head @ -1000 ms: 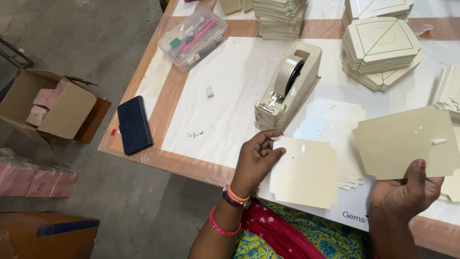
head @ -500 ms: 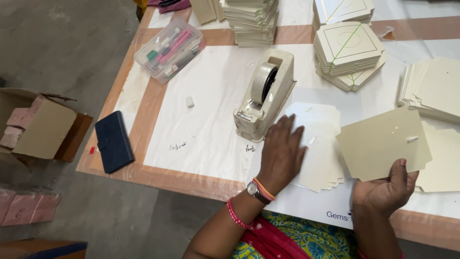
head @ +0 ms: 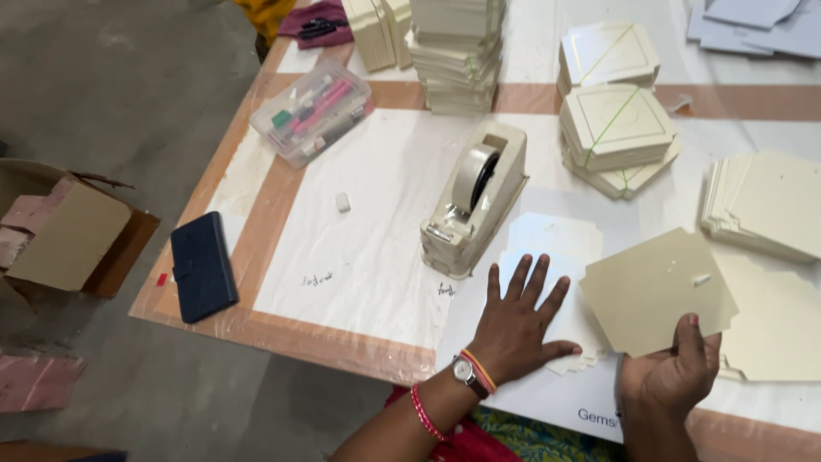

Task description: The person picks up a card, applies a piece of tape from a dispenser to it, and presses it onto a sheet of paper. This process is repeated for several cards, which are then placed into a stack.

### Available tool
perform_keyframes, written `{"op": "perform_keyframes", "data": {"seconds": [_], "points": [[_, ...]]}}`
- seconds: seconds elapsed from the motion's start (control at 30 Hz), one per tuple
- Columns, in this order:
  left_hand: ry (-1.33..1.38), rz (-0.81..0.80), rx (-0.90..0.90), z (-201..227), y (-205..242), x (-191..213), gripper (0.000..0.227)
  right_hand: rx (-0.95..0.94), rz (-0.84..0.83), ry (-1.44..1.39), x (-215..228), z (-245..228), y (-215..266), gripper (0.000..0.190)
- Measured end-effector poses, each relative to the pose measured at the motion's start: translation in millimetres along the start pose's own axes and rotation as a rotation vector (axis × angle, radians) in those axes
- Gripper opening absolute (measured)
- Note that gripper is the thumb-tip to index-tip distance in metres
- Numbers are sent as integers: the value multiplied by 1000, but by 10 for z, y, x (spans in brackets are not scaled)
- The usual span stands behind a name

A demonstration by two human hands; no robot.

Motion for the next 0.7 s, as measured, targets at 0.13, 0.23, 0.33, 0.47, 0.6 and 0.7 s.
{"op": "perform_keyframes", "data": {"seconds": [0.13,0.23,0.33,0.47,0.6,0.7], "points": [[65,-7,-6,-4,13,-27,101,-28,38,21,34,37,-6,44],[153,-3,7,-21,-8,-7,93,-99,87,36,-1,60,1,43],[295,106,40,-72,-26,193,69,-199,81,62,-75,51,54,44],[549,332,166,-321,-62,898,40,-261,-42,160,98,101,-39,41],[695,673,486,-1100,-39,1517,9,-460,-341,528,88,381,-39,35],[688,564,626,-1716,-81,1309,20,-616,-640,828,-323,721,200,37]]}}
Point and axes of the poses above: each hand's wrist, its own y-axis away from the middle knuckle, its own x-axis out of the back of the hand, z = x × y, the point moved 5 cm from there along -y, towards the middle knuckle, and after that the axes turned 10 degrees about z, right-handed, at the moved point
